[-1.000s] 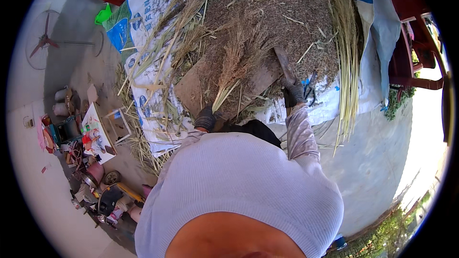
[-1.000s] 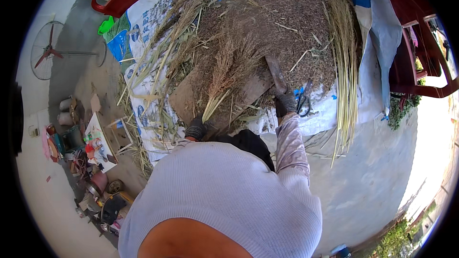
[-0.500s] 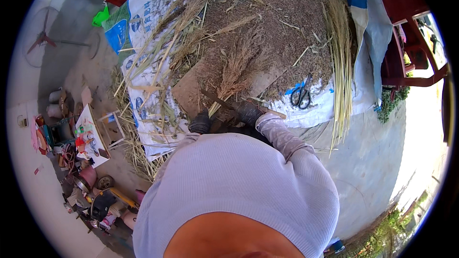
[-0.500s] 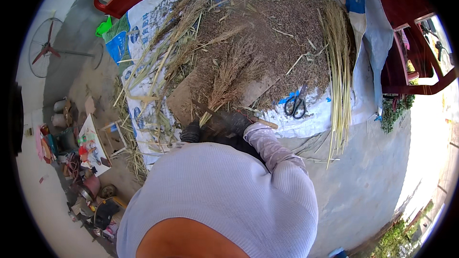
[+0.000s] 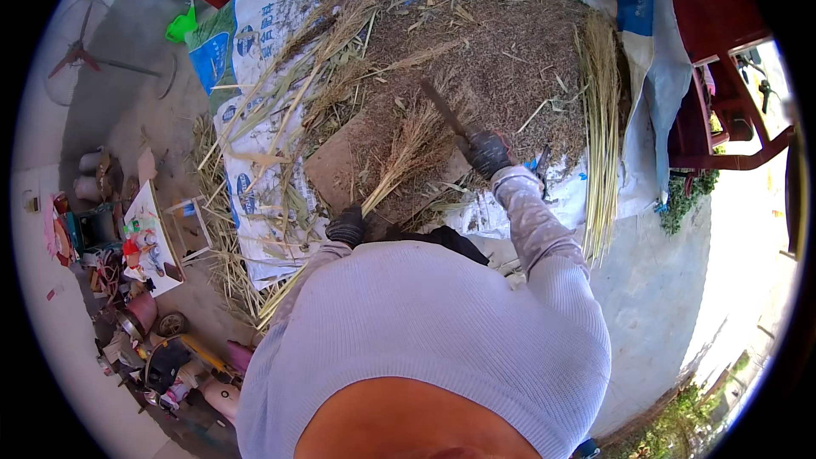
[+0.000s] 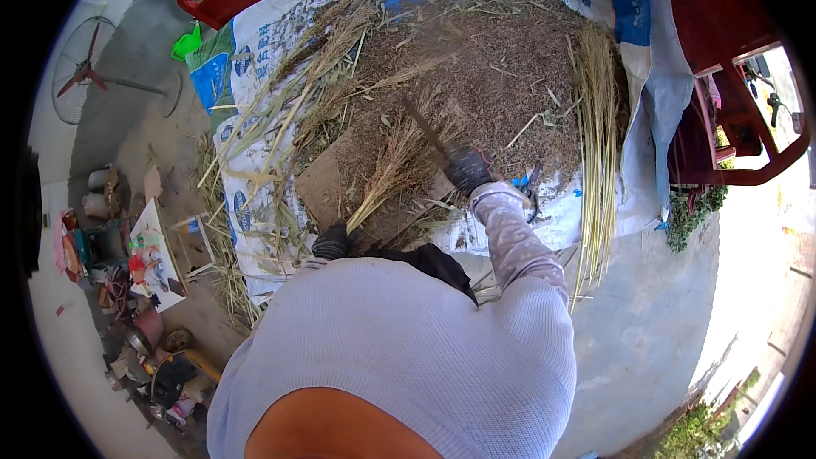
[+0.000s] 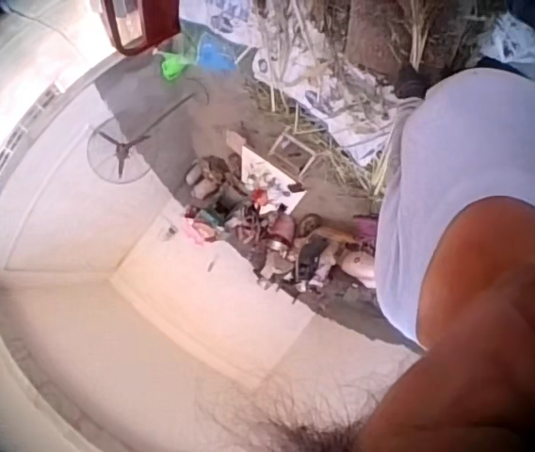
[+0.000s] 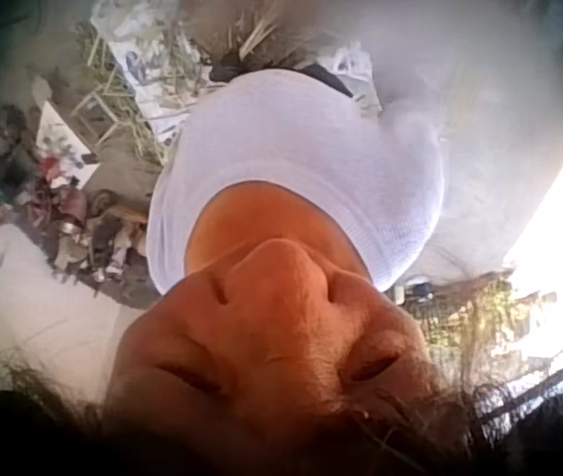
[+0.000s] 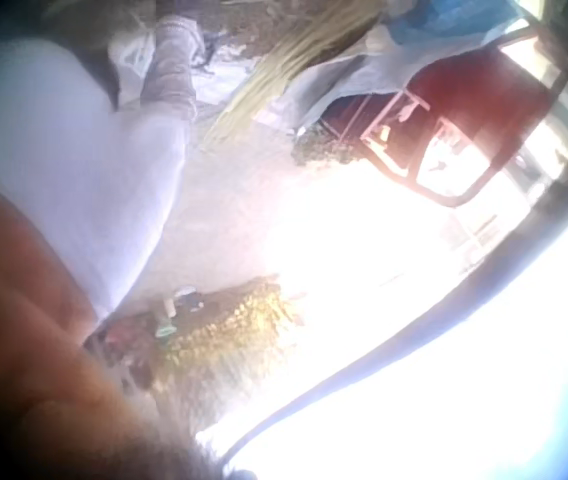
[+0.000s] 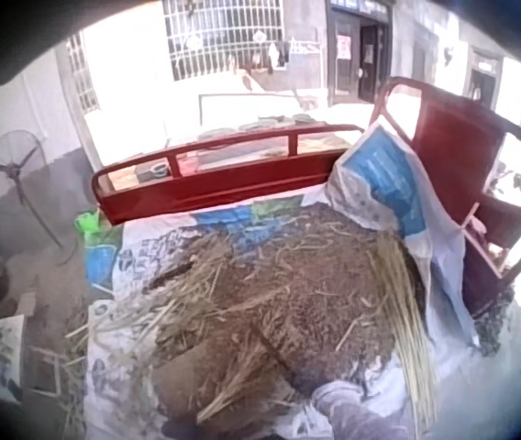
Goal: The person stands over a large pile of dried grain stalks on a tarp and repeatedly strikes them against a wooden board to separate the seeds. The person gathers bundles of stalks by hand and beats them against the board, causing the grain to fall onto the tarp. The person continues this repetitive threshing process throughout the clip.
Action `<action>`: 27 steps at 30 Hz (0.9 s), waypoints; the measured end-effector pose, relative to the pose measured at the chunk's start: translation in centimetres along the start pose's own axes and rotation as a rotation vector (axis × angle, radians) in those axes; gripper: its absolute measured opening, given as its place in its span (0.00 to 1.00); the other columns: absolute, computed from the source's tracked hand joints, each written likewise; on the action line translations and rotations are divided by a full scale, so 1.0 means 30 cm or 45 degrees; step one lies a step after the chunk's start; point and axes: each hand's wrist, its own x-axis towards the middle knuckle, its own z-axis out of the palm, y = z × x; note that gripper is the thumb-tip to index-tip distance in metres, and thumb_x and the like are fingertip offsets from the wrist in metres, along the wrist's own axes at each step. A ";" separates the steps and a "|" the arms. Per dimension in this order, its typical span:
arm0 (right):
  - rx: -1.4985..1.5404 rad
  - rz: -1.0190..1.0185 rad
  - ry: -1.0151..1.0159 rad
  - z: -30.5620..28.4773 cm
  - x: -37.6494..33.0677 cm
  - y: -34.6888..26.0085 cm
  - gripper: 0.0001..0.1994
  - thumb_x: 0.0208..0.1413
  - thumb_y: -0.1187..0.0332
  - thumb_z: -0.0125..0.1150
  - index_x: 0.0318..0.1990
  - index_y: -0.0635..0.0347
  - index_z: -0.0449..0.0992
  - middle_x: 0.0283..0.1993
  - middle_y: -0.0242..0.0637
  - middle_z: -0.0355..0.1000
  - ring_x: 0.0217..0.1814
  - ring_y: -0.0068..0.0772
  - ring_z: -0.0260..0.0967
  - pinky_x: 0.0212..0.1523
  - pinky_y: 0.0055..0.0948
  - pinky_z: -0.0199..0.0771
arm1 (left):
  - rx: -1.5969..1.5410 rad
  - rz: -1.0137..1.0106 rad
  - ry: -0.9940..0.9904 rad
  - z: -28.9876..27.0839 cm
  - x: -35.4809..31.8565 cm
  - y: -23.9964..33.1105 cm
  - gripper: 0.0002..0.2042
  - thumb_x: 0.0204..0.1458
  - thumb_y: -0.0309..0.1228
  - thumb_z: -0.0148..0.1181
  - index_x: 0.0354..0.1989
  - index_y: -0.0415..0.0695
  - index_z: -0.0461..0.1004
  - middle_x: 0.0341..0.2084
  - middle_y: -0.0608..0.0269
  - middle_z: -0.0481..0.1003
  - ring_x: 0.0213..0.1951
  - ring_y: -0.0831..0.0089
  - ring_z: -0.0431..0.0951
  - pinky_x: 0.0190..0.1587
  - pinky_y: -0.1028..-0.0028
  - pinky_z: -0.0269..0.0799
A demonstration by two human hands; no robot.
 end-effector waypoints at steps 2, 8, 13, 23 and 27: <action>0.089 -0.519 -0.092 0.162 -0.118 -0.168 0.14 0.49 0.54 0.49 0.36 0.51 0.73 0.28 0.44 0.71 0.30 0.45 0.70 0.30 0.41 0.68 | -0.022 -0.023 0.003 -0.007 0.003 -0.004 0.21 0.46 0.46 0.52 0.42 0.42 0.66 0.34 0.44 0.72 0.39 0.50 0.73 0.40 0.58 0.68; 0.068 -0.125 -0.209 0.333 -0.089 -0.125 0.17 0.49 0.52 0.48 0.38 0.53 0.73 0.26 0.46 0.71 0.30 0.47 0.70 0.31 0.41 0.68 | -0.270 -0.013 -0.099 0.025 -0.004 -0.044 0.23 0.43 0.45 0.56 0.44 0.43 0.66 0.37 0.44 0.72 0.42 0.49 0.71 0.43 0.60 0.67; -0.083 0.280 -0.003 0.143 0.205 0.125 0.19 0.49 0.53 0.47 0.39 0.58 0.72 0.33 0.51 0.70 0.36 0.52 0.69 0.39 0.44 0.67 | -0.415 0.189 0.001 0.137 0.038 -0.133 0.21 0.45 0.45 0.55 0.43 0.43 0.69 0.32 0.45 0.73 0.38 0.50 0.73 0.39 0.60 0.68; 0.309 -0.436 -0.211 0.509 -0.075 -0.049 0.15 0.52 0.56 0.47 0.42 0.54 0.71 0.32 0.42 0.71 0.32 0.47 0.70 0.36 0.39 0.70 | -0.802 0.230 0.081 0.247 0.066 -0.149 0.23 0.48 0.51 0.51 0.37 0.41 0.72 0.26 0.53 0.75 0.31 0.57 0.74 0.34 0.63 0.67; 0.234 -0.055 -0.141 0.375 -0.050 -0.013 0.16 0.50 0.55 0.49 0.41 0.53 0.71 0.30 0.46 0.71 0.33 0.50 0.70 0.36 0.42 0.68 | -0.869 -0.084 -0.404 0.084 -0.003 -0.088 0.24 0.48 0.52 0.51 0.36 0.40 0.72 0.19 0.58 0.73 0.24 0.63 0.72 0.28 0.64 0.65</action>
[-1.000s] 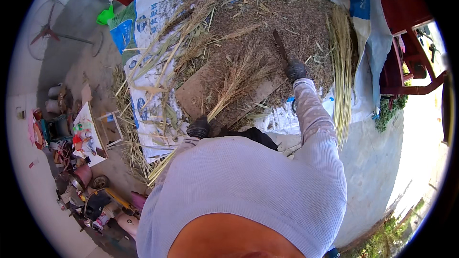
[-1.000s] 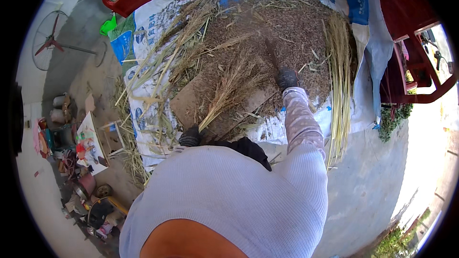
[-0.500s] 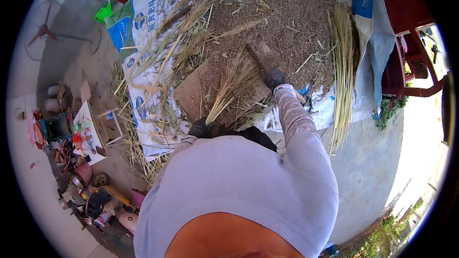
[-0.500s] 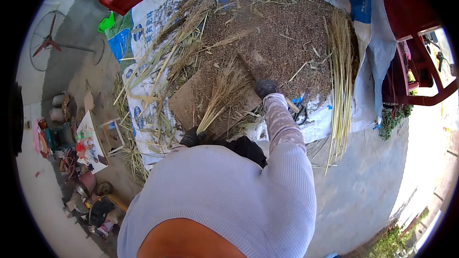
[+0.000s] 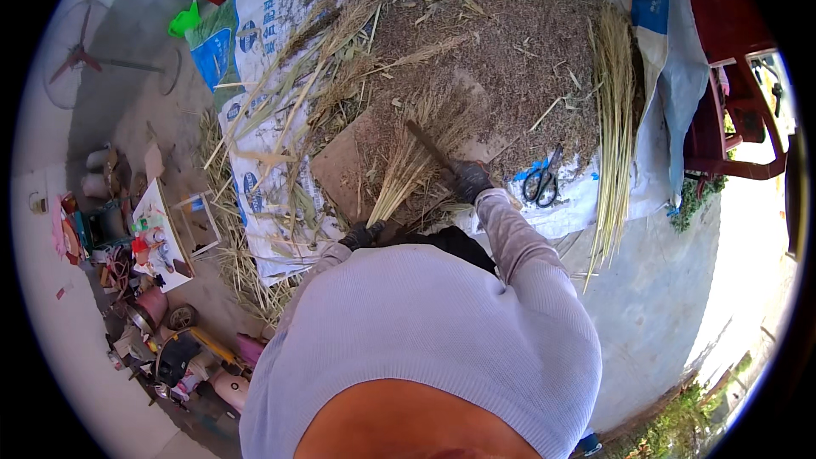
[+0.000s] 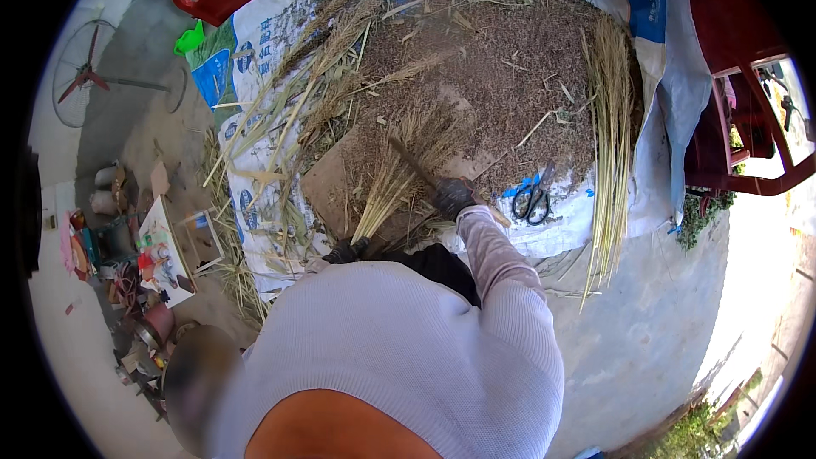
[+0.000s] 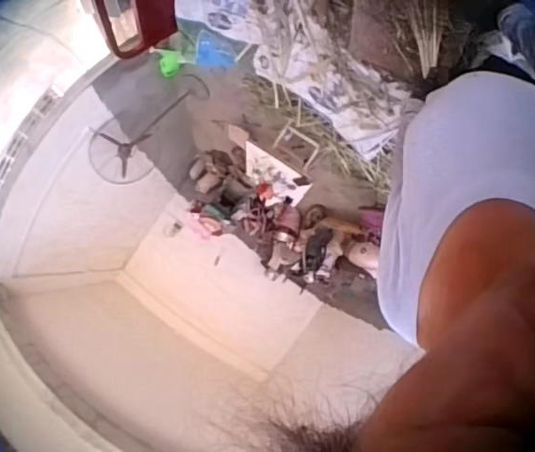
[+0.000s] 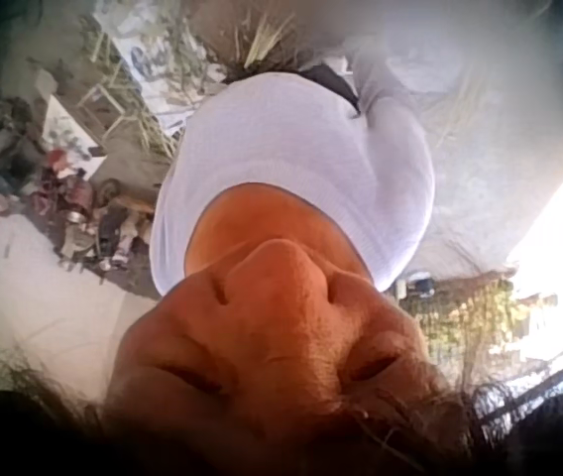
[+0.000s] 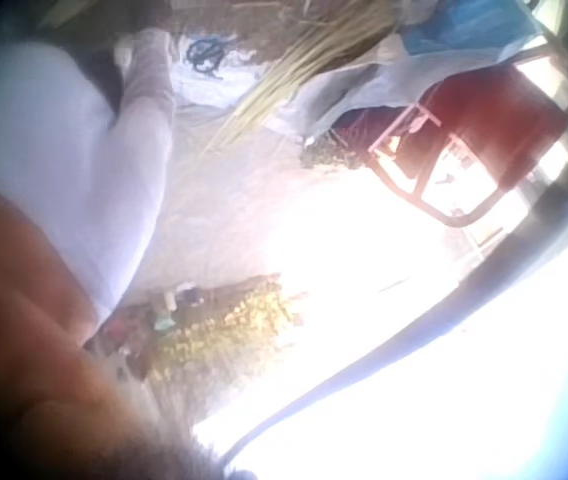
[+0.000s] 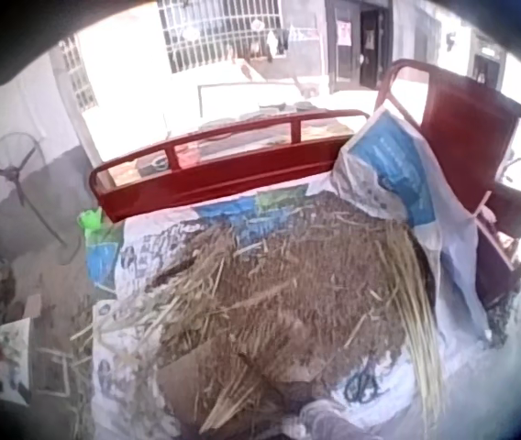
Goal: The person stands over a large pile of dried grain stalks on a tarp and repeatedly strikes them against a wooden board to separate the seeds. The person gathers bundles of stalks by hand and beats them against the board, causing the grain to fall onto the tarp. The person continues this repetitive threshing process throughout the clip.
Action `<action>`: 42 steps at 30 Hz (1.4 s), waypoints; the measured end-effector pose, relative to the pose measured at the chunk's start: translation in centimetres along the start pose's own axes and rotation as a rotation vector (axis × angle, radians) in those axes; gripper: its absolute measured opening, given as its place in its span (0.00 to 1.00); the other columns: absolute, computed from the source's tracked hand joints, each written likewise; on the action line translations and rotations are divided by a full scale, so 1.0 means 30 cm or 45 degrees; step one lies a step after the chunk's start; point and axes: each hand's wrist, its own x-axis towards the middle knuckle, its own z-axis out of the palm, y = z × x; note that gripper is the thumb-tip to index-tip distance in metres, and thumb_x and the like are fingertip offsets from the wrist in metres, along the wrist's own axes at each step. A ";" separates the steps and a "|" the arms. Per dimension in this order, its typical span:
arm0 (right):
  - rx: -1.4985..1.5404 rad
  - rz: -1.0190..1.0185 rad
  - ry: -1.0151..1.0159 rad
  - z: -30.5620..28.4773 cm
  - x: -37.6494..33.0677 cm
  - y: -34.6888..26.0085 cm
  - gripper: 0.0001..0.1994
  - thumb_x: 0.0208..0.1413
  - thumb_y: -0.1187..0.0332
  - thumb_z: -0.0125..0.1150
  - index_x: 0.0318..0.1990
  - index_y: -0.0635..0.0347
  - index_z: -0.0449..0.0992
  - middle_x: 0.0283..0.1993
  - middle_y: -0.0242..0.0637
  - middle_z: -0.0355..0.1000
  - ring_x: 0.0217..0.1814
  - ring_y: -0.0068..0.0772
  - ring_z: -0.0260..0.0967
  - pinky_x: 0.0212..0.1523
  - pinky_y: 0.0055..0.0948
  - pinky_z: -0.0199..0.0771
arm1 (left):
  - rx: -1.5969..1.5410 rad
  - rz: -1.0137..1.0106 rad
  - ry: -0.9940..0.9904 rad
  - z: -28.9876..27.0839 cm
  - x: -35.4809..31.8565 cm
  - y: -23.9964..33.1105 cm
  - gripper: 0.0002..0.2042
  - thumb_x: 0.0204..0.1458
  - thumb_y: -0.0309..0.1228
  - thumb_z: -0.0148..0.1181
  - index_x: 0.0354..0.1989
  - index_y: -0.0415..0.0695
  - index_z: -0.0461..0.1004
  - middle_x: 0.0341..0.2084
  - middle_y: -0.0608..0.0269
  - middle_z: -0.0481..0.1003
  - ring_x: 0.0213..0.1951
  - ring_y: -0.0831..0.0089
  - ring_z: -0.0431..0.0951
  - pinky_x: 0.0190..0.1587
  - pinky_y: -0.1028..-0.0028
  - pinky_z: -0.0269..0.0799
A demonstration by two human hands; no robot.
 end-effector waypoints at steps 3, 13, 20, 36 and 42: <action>-0.190 0.155 0.118 -0.245 0.153 0.202 0.19 0.50 0.52 0.46 0.39 0.56 0.72 0.33 0.51 0.71 0.36 0.52 0.69 0.38 0.45 0.67 | 0.226 0.024 0.072 0.001 -0.015 0.014 0.23 0.48 0.51 0.51 0.37 0.40 0.72 0.20 0.58 0.73 0.25 0.63 0.72 0.28 0.64 0.65; -0.183 -0.242 -0.195 -0.140 -0.083 -0.108 0.18 0.51 0.51 0.46 0.36 0.54 0.73 0.30 0.46 0.71 0.34 0.49 0.69 0.36 0.41 0.69 | 0.628 -0.025 0.189 -0.006 -0.029 0.067 0.21 0.47 0.48 0.51 0.37 0.40 0.71 0.23 0.56 0.72 0.27 0.61 0.72 0.30 0.63 0.66; -0.311 0.380 -0.152 -0.148 0.075 0.235 0.21 0.50 0.50 0.44 0.36 0.58 0.75 0.36 0.50 0.71 0.39 0.51 0.69 0.41 0.42 0.68 | 0.723 -0.048 0.222 -0.018 -0.054 0.087 0.20 0.47 0.46 0.50 0.38 0.41 0.70 0.24 0.54 0.72 0.28 0.59 0.72 0.31 0.62 0.67; 0.118 0.090 0.016 -0.090 -0.003 0.020 0.18 0.50 0.53 0.47 0.36 0.58 0.73 0.29 0.47 0.72 0.35 0.48 0.70 0.37 0.41 0.68 | 0.769 -0.096 0.302 -0.004 -0.105 0.059 0.17 0.46 0.41 0.49 0.39 0.41 0.68 0.28 0.51 0.72 0.32 0.56 0.73 0.33 0.60 0.68; -0.301 0.473 0.521 -0.392 0.095 0.177 0.23 0.51 0.48 0.43 0.29 0.60 0.74 0.25 0.52 0.70 0.31 0.54 0.69 0.33 0.47 0.68 | 0.815 -0.093 0.318 -0.021 -0.117 0.085 0.16 0.46 0.39 0.49 0.40 0.42 0.67 0.30 0.49 0.72 0.33 0.55 0.73 0.34 0.59 0.68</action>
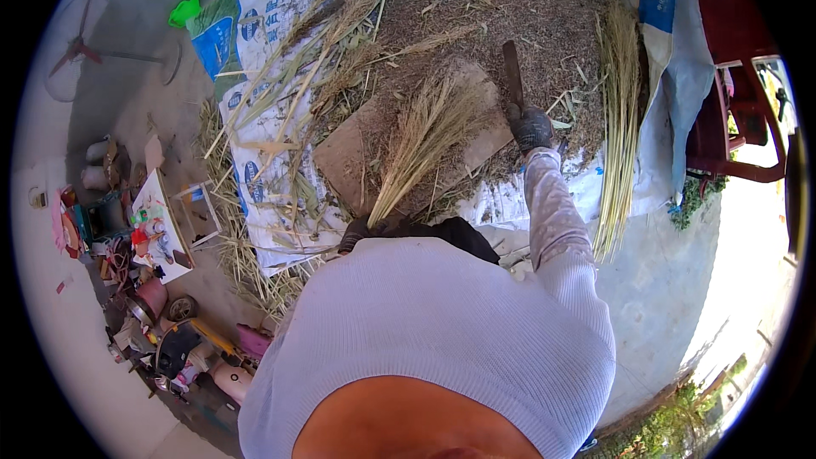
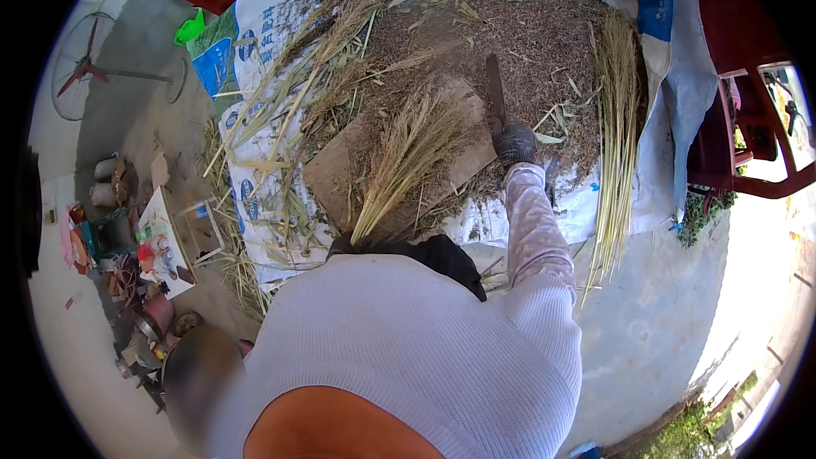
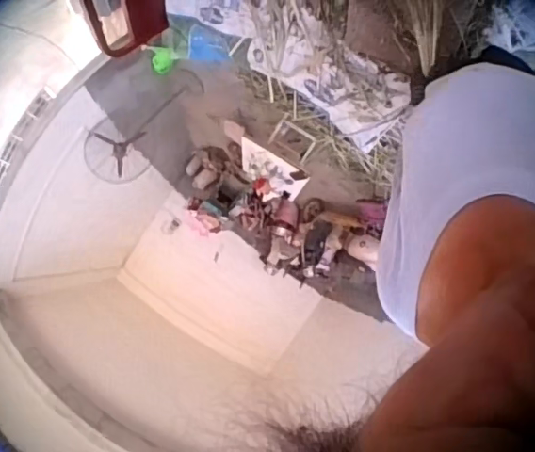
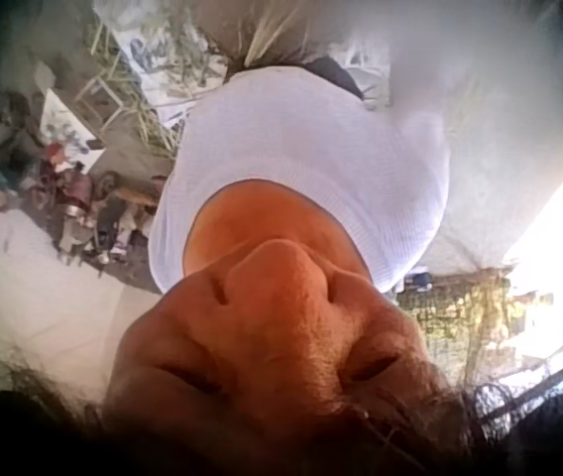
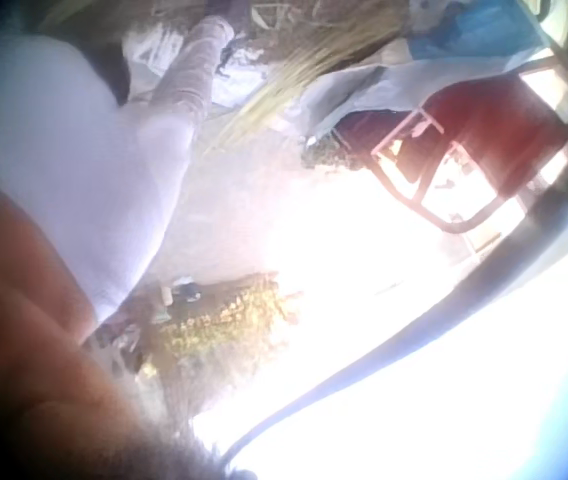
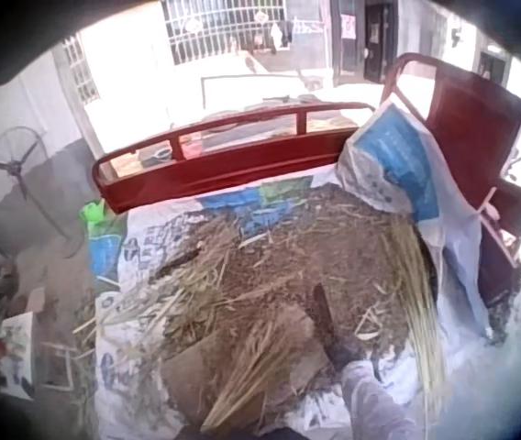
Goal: The person stands over a large pile of dried grain stalks on a tarp and repeatedly strikes them against a wooden board to separate the seeds. The person gathers bundles of stalks by hand and beats them against the board, causing the grain to fall onto the tarp. The person continues this repetitive threshing process throughout the clip.
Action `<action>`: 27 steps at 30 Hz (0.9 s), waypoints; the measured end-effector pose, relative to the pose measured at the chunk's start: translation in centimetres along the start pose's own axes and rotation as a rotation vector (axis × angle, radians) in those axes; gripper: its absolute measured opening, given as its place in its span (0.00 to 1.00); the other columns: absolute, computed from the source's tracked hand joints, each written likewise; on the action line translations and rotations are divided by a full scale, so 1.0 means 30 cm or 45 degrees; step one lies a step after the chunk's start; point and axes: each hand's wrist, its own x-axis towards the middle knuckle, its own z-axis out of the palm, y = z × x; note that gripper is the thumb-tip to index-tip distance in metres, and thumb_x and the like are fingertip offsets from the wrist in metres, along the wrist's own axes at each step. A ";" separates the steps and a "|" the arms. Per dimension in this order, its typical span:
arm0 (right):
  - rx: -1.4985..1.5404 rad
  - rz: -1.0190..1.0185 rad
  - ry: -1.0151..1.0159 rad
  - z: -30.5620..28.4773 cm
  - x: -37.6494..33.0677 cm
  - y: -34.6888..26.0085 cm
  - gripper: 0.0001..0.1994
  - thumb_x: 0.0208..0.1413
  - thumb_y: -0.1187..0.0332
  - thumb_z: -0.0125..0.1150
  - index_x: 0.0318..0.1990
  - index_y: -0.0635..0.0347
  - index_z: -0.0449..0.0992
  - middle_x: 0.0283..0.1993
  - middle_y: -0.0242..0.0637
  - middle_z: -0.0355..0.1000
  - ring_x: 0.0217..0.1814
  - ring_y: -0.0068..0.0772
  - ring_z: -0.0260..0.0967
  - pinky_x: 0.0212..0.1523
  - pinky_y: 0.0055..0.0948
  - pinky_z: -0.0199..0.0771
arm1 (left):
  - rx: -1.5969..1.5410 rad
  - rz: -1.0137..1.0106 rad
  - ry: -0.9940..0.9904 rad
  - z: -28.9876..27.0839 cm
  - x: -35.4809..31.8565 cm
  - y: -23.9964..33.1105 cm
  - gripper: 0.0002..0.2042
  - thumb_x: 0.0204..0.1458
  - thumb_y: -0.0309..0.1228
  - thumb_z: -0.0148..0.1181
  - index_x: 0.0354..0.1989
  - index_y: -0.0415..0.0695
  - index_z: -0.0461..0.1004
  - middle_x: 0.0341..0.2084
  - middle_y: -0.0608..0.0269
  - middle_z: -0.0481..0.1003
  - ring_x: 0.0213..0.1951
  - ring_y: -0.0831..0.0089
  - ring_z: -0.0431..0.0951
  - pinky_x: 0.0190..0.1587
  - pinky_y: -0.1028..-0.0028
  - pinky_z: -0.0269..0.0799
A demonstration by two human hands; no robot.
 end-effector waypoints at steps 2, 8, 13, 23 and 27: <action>0.092 -0.113 0.116 -0.119 -0.096 -0.077 0.20 0.51 0.51 0.46 0.30 0.60 0.73 0.22 0.50 0.70 0.27 0.54 0.68 0.30 0.47 0.68 | -0.001 -0.011 0.001 0.004 -0.002 0.005 0.16 0.46 0.38 0.49 0.40 0.42 0.67 0.30 0.49 0.72 0.34 0.54 0.73 0.35 0.59 0.68; 0.445 -1.007 -0.245 -0.093 -0.438 -0.383 0.15 0.50 0.64 0.48 0.43 0.61 0.68 0.21 0.45 0.69 0.23 0.48 0.68 0.24 0.41 0.67 | 0.037 -0.017 0.026 -0.018 0.021 0.028 0.15 0.46 0.36 0.49 0.40 0.42 0.66 0.32 0.48 0.72 0.35 0.53 0.73 0.36 0.58 0.68; 0.300 -1.138 -0.582 0.405 -0.476 -0.338 0.15 0.52 0.64 0.45 0.44 0.63 0.65 0.21 0.46 0.69 0.25 0.44 0.69 0.24 0.41 0.66 | 0.095 -0.002 0.061 -0.058 0.027 0.041 0.14 0.46 0.34 0.48 0.41 0.42 0.66 0.33 0.46 0.72 0.36 0.52 0.74 0.36 0.58 0.69; -0.017 -0.026 -0.305 0.066 0.128 0.097 0.16 0.52 0.57 0.45 0.43 0.57 0.67 0.29 0.49 0.72 0.33 0.53 0.70 0.35 0.49 0.68 | 0.099 -0.041 0.143 -0.093 -0.012 -0.002 0.14 0.45 0.32 0.48 0.41 0.43 0.65 0.35 0.45 0.72 0.38 0.50 0.74 0.38 0.56 0.69; 0.156 -0.222 -0.064 -0.041 -0.101 -0.133 0.14 0.52 0.55 0.47 0.37 0.56 0.68 0.22 0.49 0.71 0.27 0.53 0.70 0.29 0.47 0.69 | 0.084 -0.074 0.035 0.027 0.064 -0.018 0.14 0.46 0.32 0.48 0.41 0.43 0.64 0.34 0.45 0.72 0.38 0.50 0.74 0.38 0.56 0.69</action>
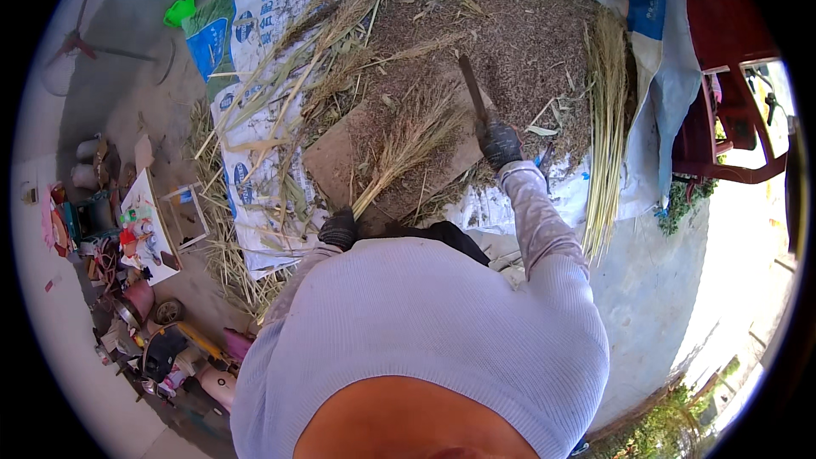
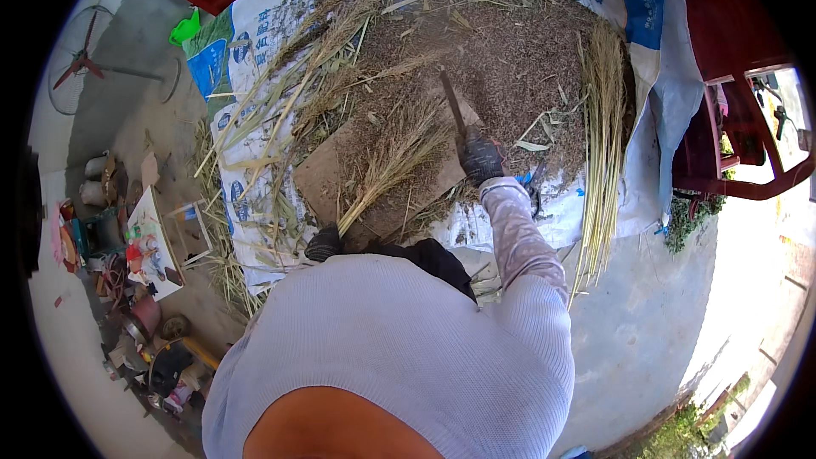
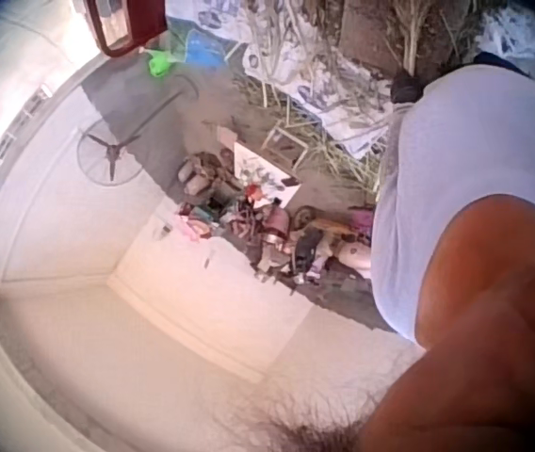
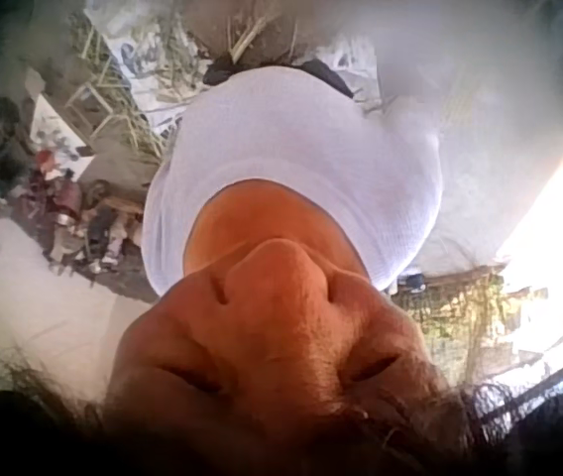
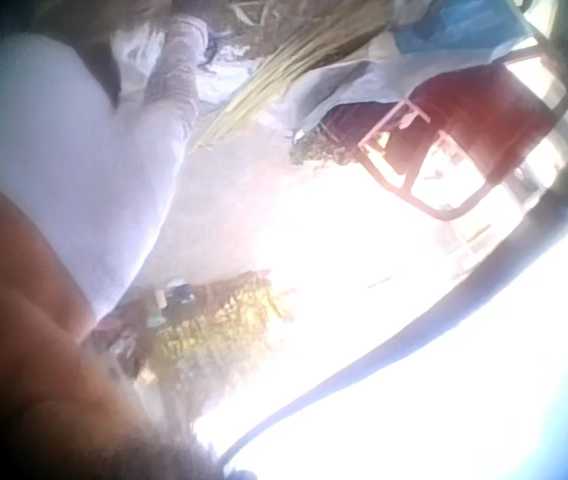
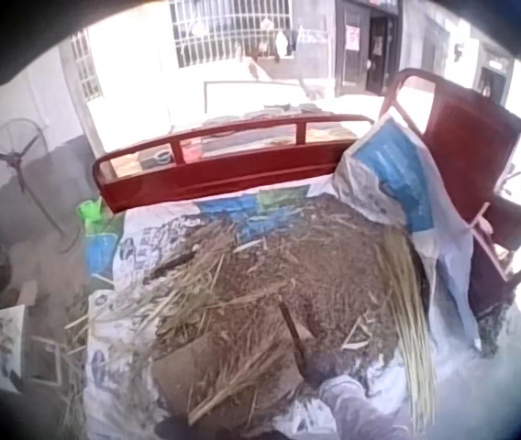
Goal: The person stands over a large pile of dried grain stalks on a tarp and repeatedly strikes them against a wooden board to separate the seeds. The person gathers bundles of stalks by hand and beats them against the board, causing the grain to fall onto the tarp. The person continues this repetitive threshing process throughout the clip.
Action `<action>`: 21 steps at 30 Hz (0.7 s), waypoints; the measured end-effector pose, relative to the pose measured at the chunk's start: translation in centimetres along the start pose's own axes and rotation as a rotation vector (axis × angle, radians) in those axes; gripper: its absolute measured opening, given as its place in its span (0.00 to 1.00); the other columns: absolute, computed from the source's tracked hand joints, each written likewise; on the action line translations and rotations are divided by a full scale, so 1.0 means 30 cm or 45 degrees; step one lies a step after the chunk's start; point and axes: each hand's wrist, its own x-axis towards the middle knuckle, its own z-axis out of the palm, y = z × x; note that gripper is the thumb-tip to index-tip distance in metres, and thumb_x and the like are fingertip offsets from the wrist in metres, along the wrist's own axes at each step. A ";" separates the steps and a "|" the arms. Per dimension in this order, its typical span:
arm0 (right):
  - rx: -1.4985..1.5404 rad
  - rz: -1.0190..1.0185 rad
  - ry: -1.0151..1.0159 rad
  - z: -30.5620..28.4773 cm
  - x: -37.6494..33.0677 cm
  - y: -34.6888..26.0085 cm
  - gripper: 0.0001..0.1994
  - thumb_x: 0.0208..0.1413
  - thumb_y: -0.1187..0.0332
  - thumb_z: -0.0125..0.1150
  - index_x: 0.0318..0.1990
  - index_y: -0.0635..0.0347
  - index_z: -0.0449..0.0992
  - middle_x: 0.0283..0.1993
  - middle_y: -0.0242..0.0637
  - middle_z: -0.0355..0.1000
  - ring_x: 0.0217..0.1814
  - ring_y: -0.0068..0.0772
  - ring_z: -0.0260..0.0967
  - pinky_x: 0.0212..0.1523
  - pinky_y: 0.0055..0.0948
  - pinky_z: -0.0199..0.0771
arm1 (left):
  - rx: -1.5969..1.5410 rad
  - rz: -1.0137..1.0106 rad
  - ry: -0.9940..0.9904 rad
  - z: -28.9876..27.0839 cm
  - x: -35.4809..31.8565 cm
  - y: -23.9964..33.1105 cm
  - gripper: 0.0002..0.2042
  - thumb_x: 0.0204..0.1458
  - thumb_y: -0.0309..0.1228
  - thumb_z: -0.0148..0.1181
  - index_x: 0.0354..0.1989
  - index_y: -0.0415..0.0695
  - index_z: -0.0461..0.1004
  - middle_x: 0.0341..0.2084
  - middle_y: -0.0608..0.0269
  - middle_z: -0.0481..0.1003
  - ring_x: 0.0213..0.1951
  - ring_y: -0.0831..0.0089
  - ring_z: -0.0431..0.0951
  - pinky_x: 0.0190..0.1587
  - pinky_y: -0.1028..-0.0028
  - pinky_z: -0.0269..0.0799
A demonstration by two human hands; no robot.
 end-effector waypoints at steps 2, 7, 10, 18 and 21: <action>0.149 -0.225 -0.386 0.085 -0.138 -0.158 0.13 0.51 0.56 0.49 0.38 0.53 0.68 0.20 0.46 0.70 0.24 0.49 0.70 0.25 0.44 0.68 | 0.009 -0.026 0.008 -0.038 -0.012 0.026 0.14 0.45 0.32 0.48 0.42 0.44 0.64 0.34 0.45 0.72 0.38 0.50 0.74 0.38 0.56 0.69; 0.021 -0.437 -0.401 0.349 -0.196 -0.138 0.12 0.51 0.59 0.49 0.37 0.55 0.69 0.21 0.45 0.70 0.23 0.47 0.69 0.24 0.41 0.68 | 0.001 -0.035 0.020 -0.058 -0.060 0.013 0.14 0.45 0.33 0.49 0.41 0.43 0.65 0.34 0.45 0.72 0.38 0.50 0.74 0.38 0.56 0.69; -0.108 -0.335 -0.414 0.333 -0.124 -0.029 0.12 0.51 0.59 0.48 0.36 0.56 0.69 0.21 0.45 0.70 0.24 0.47 0.69 0.24 0.41 0.68 | -0.002 -0.029 0.022 -0.050 -0.056 -0.001 0.15 0.44 0.33 0.49 0.41 0.43 0.65 0.34 0.45 0.72 0.38 0.50 0.74 0.38 0.56 0.69; -0.102 0.157 -0.172 0.136 0.225 0.307 0.15 0.51 0.56 0.46 0.38 0.57 0.69 0.31 0.50 0.71 0.33 0.53 0.69 0.35 0.49 0.68 | -0.012 -0.023 0.033 -0.044 -0.080 -0.025 0.15 0.44 0.35 0.50 0.41 0.43 0.66 0.34 0.45 0.72 0.38 0.51 0.74 0.38 0.57 0.69; -0.074 0.040 -0.037 0.063 0.064 0.074 0.15 0.51 0.54 0.46 0.36 0.56 0.68 0.26 0.49 0.71 0.30 0.52 0.69 0.33 0.47 0.68 | -0.033 -0.037 0.029 -0.037 -0.081 -0.052 0.15 0.43 0.35 0.51 0.40 0.43 0.66 0.34 0.46 0.72 0.38 0.51 0.74 0.38 0.57 0.69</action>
